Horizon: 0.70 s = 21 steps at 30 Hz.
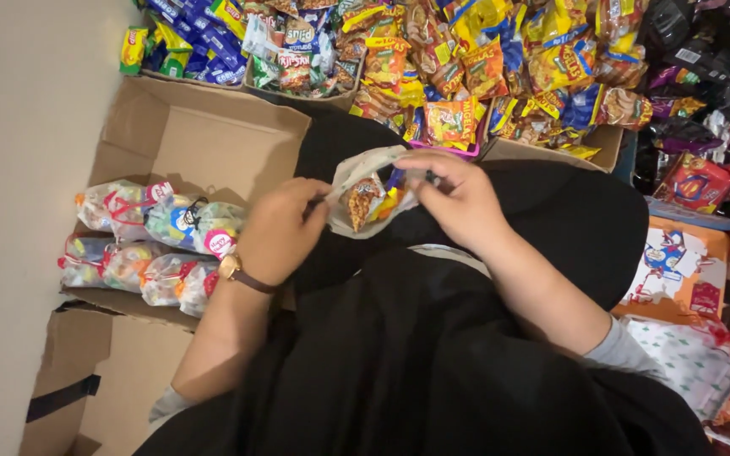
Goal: The person is picking up individual snack packets from a large pile and placing them into a small white bag.
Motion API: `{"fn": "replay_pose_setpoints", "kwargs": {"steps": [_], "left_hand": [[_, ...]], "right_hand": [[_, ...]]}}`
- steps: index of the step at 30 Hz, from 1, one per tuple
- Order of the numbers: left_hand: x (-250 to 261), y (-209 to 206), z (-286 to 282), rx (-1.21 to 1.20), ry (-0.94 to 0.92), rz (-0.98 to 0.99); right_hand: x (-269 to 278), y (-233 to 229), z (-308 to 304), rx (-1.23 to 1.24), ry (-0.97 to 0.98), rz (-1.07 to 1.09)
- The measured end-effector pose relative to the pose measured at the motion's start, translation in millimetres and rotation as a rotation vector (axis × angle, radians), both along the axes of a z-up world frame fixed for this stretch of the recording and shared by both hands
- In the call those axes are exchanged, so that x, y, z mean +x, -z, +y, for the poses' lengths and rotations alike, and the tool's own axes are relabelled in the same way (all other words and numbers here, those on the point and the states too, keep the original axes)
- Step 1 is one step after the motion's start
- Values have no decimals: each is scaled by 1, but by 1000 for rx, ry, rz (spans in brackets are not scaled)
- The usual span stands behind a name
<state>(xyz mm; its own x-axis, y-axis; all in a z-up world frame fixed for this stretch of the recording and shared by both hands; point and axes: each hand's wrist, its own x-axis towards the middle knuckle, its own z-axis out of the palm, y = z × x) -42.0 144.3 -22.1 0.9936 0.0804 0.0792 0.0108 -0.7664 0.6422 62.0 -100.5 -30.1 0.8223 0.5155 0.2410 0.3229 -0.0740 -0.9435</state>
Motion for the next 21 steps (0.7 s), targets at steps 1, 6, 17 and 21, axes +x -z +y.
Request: {"fn": "replay_pose_setpoints", "kwargs": {"steps": [1,6,17,21], "left_hand": [[-1,-2,2,2,3,-1],[-4,-25,11,-184,-159,49],[4,-1,40,-258,-117,-17],[-2,8,57,-200,-75,-94]], "right_hand": [[1,-5,-2,2,3,-1],[0,-39,-20,-129,85,-181],[20,-8,-29,8,128,233],[37,15,-38,363,153,479]]}}
